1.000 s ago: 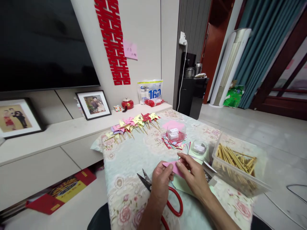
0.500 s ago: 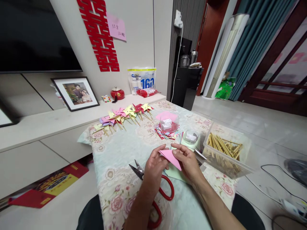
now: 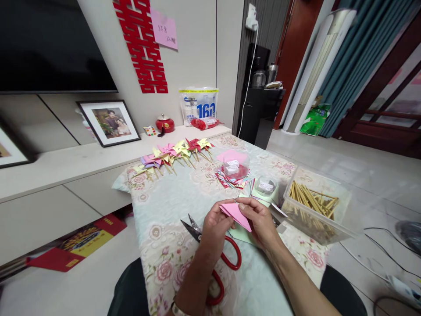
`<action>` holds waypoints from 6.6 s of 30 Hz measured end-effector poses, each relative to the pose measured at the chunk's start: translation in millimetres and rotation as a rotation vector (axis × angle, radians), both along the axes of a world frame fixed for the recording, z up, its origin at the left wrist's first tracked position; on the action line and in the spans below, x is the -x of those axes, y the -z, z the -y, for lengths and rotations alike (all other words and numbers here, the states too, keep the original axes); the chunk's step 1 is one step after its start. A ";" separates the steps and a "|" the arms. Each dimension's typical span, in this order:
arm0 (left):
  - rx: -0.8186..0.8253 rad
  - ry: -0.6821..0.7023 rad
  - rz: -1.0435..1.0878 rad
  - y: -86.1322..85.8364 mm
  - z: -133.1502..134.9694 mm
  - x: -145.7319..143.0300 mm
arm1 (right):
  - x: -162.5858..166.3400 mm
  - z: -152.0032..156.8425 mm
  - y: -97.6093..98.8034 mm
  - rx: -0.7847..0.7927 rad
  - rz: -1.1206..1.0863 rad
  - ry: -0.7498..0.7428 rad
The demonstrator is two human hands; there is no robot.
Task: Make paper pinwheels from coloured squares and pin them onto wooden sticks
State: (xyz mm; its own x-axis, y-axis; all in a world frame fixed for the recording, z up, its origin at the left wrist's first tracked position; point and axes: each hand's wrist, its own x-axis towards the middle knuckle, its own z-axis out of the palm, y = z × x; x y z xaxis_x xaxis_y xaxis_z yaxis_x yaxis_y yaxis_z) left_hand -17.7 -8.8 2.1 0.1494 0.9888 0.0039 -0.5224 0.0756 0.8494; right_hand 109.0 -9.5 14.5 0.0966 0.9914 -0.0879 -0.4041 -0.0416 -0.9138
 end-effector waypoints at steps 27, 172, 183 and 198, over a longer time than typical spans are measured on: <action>0.029 -0.449 -0.368 20.6 -12.1 5.3 | -1.4 5.6 17.4 -0.265 0.549 -0.161; 0.219 0.308 0.056 -10.2 -1.1 18.5 | -11.4 2.0 4.8 0.036 -0.175 0.029; 0.191 0.146 0.077 -2.4 8.4 -2.4 | -9.6 -2.1 4.4 -0.042 -0.275 0.207; 0.105 -0.089 0.103 6.9 8.5 -15.3 | 6.0 5.2 2.5 -0.024 -0.313 0.120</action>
State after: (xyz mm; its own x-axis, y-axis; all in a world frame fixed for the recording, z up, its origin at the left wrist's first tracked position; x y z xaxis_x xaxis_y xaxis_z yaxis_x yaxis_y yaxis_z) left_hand -2.4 -17.3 -4.8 0.0657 0.9938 -0.0894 -0.6151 0.1109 0.7806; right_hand 102.9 -14.6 12.0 0.1847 0.9768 -0.1082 -0.6661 0.0434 -0.7446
